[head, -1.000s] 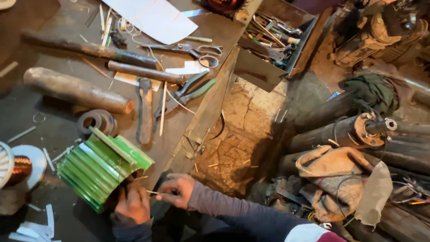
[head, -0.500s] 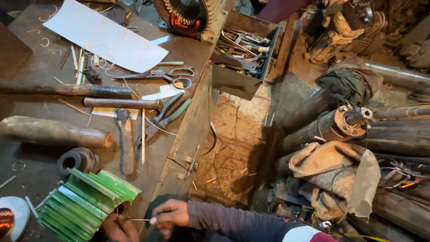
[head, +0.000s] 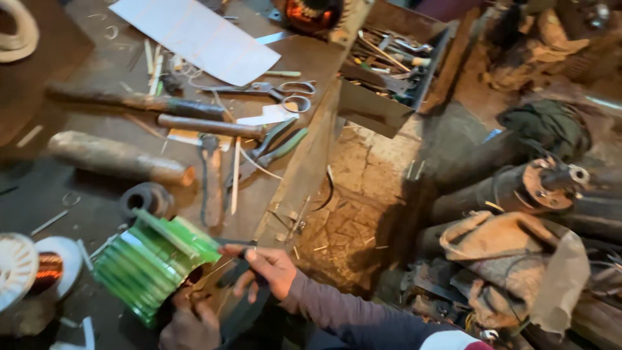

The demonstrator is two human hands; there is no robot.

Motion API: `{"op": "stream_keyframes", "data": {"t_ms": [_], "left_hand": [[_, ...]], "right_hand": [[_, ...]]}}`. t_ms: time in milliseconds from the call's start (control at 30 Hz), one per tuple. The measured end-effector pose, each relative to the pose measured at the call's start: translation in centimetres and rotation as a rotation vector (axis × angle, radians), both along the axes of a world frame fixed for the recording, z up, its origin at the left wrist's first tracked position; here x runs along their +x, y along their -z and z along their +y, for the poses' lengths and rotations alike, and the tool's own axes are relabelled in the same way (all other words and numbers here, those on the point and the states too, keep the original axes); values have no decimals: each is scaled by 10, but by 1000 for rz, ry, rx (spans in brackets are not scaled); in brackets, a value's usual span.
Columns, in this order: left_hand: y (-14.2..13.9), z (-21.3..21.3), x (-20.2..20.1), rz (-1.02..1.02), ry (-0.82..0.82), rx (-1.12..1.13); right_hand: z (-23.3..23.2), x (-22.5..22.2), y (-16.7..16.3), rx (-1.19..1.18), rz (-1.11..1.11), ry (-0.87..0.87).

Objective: The person hammers a cylindrical drift into the opening of a green finned metal housing resting on a workbench, then twists and ties wire around the housing's edge by hand. They hammer the fitting again, reposition the housing, and continue tying and tightening the wire around it.

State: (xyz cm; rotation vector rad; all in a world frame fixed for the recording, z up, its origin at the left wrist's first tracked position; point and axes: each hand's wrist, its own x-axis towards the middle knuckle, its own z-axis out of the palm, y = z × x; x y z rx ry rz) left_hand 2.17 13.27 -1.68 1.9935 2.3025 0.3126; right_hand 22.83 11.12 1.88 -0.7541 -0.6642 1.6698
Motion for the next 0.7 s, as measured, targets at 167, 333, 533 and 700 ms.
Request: {"op": "stream_keyframes", "data": {"t_ms": [167, 333, 533, 700], "left_hand": [[-2, -7, 1, 5, -46, -11], [-3, -1, 3, -47, -9, -77], [6, -12, -11, -185, 69, 22], [20, -28, -9, -651, -190, -267]], "right_hand": [[-12, -5, -13, 564, -1252, 230], [-5, -15, -22, 464, -1465, -119], [-4, -26, -10, 437, -1282, -209], [-10, -26, 32, 628, -1083, -133]]}}
